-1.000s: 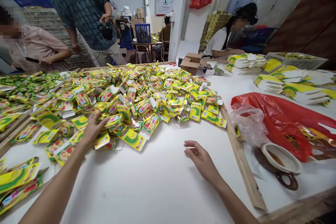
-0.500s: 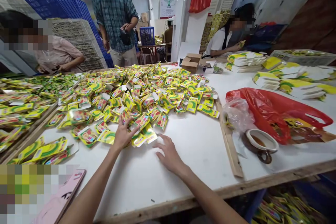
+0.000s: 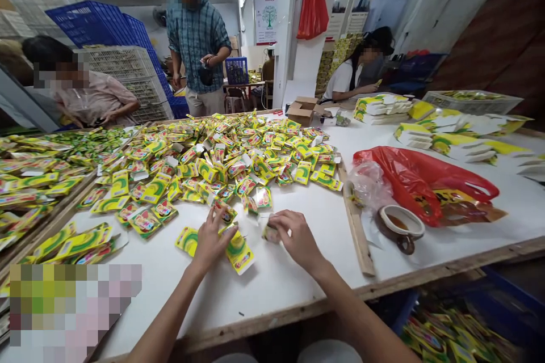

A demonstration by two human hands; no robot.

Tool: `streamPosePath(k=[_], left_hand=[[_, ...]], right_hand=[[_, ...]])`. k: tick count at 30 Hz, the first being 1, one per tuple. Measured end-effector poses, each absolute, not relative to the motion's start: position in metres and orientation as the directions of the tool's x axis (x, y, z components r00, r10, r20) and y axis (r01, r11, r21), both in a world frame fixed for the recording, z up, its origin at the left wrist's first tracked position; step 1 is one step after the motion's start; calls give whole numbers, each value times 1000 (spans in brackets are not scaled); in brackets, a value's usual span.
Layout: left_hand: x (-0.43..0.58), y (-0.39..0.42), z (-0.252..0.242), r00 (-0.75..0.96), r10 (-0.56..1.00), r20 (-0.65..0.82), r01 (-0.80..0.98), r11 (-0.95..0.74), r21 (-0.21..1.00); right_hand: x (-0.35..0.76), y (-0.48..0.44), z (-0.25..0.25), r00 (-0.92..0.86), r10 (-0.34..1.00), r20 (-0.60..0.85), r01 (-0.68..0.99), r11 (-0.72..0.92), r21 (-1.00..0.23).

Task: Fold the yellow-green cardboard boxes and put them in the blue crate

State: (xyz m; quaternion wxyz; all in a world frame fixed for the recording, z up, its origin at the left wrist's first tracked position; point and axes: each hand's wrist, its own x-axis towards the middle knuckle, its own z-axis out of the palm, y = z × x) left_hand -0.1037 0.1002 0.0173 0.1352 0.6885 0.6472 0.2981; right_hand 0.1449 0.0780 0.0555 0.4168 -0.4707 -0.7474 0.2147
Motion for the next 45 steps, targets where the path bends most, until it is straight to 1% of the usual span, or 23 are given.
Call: streamPosePath(k=[2, 4, 6, 8, 10, 12, 14, 17, 20, 22, 25, 28, 29, 31, 34, 36, 42, 45], left_hand=[[-88, 88, 20, -59, 937, 345, 798, -164, 580], [-67, 70, 22, -31, 926, 376, 679, -257, 688], [-41, 47, 21, 57, 953, 299, 449, -292, 845], [-19, 27, 17, 152, 974, 165, 232, -198, 952], [-5, 13, 12, 195, 979, 66, 111, -89, 990], [-1, 6, 7, 172, 985, 23, 61, -33, 998], [-5, 4, 4, 139, 990, 2, 56, -10, 998], [-15, 4, 1, 133, 990, -40, 89, 29, 996], [-21, 6, 2, 92, 995, -32, 120, 21, 993], [-22, 8, 3, 68, 998, -3, 133, -6, 991], [-18, 9, 5, 34, 999, 10, 64, -12, 998], [-12, 8, 6, -18, 1000, 9, -71, -11, 997], [-10, 7, 7, -24, 1000, 12, -85, -14, 996], [-8, 6, 8, -11, 1000, 16, -48, -17, 999], [-7, 3, 11, -4, 1000, 29, 47, -29, 998], [-6, 2, 13, -17, 999, 30, 73, -29, 997], [-5, 6, 12, -57, 998, -35, 40, 37, 998], [-6, 10, 12, -85, 995, -46, 27, 48, 998]], right_hand=[[156, 71, 58, -179, 906, 384, 434, 423, -796], [160, 64, 55, -176, 930, 322, 355, 365, -860], [157, 59, 47, -179, 951, 253, 304, 298, -905], [151, 52, 36, -170, 965, 201, 245, 239, -939], [146, 44, 25, -111, 977, 181, 179, 199, -964], [145, 35, 14, -33, 986, 165, 123, 168, -978], [146, 25, 5, -3, 992, 130, 91, 129, -987], [148, 15, -2, -77, 995, 68, 63, 73, -995], [147, 16, 1, -174, 983, 54, 88, 70, -994], [146, 19, 4, -199, 977, 70, 127, 96, -987], [142, 24, 8, -171, 979, 107, 144, 132, -981], [139, 24, 7, -108, 985, 131, 69, 139, -988], [139, 23, 7, -101, 986, 135, 45, 140, -989], [138, 21, 8, -115, 983, 144, 42, 150, -988], [138, 18, 13, -147, 976, 158, 106, 175, -979], [138, 17, 16, -134, 979, 153, 122, 170, -978], [133, 21, 24, -83, 993, 82, 179, 96, -979], [132, 25, 27, -72, 995, 63, 202, 77, -976]])
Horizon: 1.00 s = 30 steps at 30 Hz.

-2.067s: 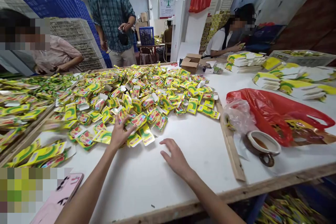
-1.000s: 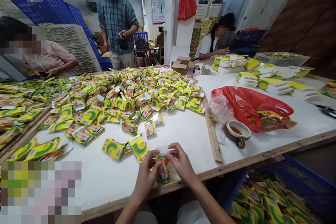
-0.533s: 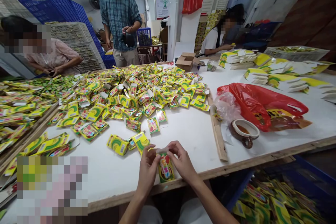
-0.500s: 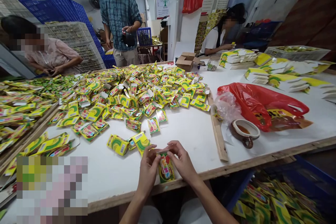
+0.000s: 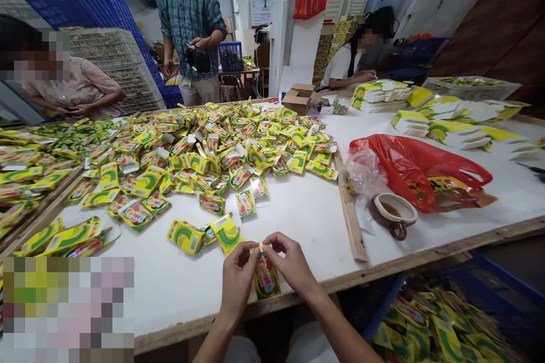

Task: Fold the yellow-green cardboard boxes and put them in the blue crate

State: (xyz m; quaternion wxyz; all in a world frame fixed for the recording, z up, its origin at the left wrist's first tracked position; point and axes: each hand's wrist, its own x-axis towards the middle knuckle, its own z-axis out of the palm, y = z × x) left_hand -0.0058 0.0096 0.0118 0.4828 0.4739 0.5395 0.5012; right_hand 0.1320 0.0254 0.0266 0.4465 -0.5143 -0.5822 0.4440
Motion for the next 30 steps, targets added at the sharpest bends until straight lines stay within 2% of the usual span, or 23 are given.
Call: streamPosePath(k=[9, 11, 14, 16, 18, 21, 23, 25, 26, 28, 30], left_hand=[[-6, 1, 2, -52, 997, -51, 18, 52, 999], [-7, -2, 4, -30, 999, -15, 78, 17, 997], [-20, -3, 9, 26, 992, 123, 284, -126, 950], [-40, 2, 11, 116, 961, 253, 469, -277, 838], [-64, 12, 13, 269, 907, 324, 639, -420, 645], [-93, 35, 12, 474, 841, 261, 771, -540, 339], [-100, 49, 12, 540, 806, 245, 772, -589, 239], [-95, 56, 16, 550, 780, 299, 737, -622, 264], [-89, 56, 19, 511, 790, 339, 723, -608, 328], [-72, 48, 25, 362, 859, 362, 659, -511, 551], [-51, 33, 30, 216, 942, 258, 475, -332, 815]], right_hand=[[134, 16, 9, -133, 990, 36, 72, 46, -996], [131, 16, 10, -132, 991, 34, 58, 42, -997], [150, 10, 22, -60, 997, 39, 107, 45, -993], [192, -2, 35, 38, 999, 12, 216, 4, -976], [255, -20, 46, 117, 992, -41, 405, -85, -910], [345, -49, 54, 207, 976, -60, 684, -188, -705], [369, -60, 55, 231, 973, -10, 746, -183, -641], [354, -62, 54, 213, 977, 0, 724, -158, -671], [335, -59, 53, 193, 981, -6, 687, -140, -713], [281, -48, 48, 155, 988, 8, 570, -83, -817], [226, -33, 39, 88, 994, 59, 405, 19, -914]])
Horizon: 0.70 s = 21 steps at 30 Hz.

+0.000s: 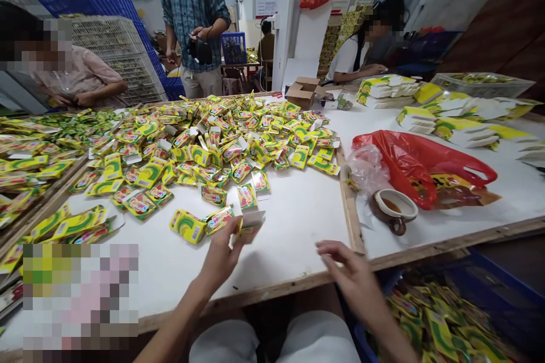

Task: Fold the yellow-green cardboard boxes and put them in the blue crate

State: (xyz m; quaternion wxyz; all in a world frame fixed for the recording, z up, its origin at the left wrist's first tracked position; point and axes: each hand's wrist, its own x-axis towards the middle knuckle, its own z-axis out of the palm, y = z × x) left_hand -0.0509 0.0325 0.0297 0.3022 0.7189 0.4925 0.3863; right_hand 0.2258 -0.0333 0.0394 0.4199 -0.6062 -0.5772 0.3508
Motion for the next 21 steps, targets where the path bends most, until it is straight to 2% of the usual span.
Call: streamPosePath(k=[2, 4, 5, 8, 14, 21], left_hand=[[-32, 15, 29, 161, 981, 111, 214, -144, 966], [-20, 0, 23, 157, 988, 17, 32, -22, 999], [-17, -5, 20, 161, 987, -7, -5, 7, 1000], [-18, -10, 11, 188, 981, -47, 19, 44, 999], [-36, -3, 10, 176, 984, -33, 91, 18, 996], [-39, 10, 1, 171, 981, -95, 46, 88, 995]], right_hand=[[181, -19, 29, 16, 996, 84, 236, 78, -969], [153, -8, 19, -60, 995, 81, 94, 86, -992], [145, -3, 15, -95, 993, 77, 46, 82, -996], [136, 6, 7, -174, 983, 66, -3, 66, -998], [137, 18, 4, -277, 960, 49, 50, 65, -997], [133, 28, 6, -224, 970, 91, 187, 134, -973]])
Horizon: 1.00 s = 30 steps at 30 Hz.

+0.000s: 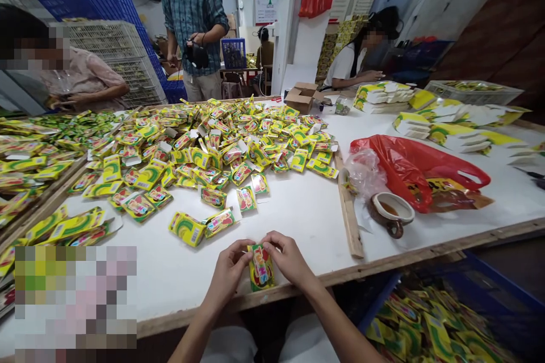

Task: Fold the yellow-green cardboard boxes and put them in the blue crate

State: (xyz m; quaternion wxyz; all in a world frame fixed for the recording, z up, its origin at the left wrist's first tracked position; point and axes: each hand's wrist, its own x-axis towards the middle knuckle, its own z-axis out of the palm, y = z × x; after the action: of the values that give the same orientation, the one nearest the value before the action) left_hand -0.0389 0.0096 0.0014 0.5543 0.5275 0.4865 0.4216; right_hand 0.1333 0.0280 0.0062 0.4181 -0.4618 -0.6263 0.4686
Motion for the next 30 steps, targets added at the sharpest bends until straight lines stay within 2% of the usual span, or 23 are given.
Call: streamPosePath(k=[7, 13, 17, 22, 25, 30], left_hand=[[-36, 12, 3, 128, 990, -56, 1, 56, 998], [-30, 9, 3, 52, 997, -55, -154, 62, 986], [-29, 6, 6, 77, 997, -28, -4, 29, 1000], [-25, 1, 16, 32, 998, 50, 174, -54, 983], [-22, 0, 22, 1, 998, 61, 194, -60, 979], [-18, 3, 27, -43, 999, 1, 170, 6, 985]], right_hand=[[131, 29, -3, -188, 982, 36, 65, 49, -997], [131, 30, -4, -194, 981, 14, -39, 7, -999], [134, 29, 5, -242, 969, 51, 79, 72, -994], [136, 23, 16, -191, 971, 147, 215, 187, -959], [136, 20, 21, -177, 969, 174, 244, 214, -946], [137, 24, 27, -182, 975, 123, 289, 173, -941]])
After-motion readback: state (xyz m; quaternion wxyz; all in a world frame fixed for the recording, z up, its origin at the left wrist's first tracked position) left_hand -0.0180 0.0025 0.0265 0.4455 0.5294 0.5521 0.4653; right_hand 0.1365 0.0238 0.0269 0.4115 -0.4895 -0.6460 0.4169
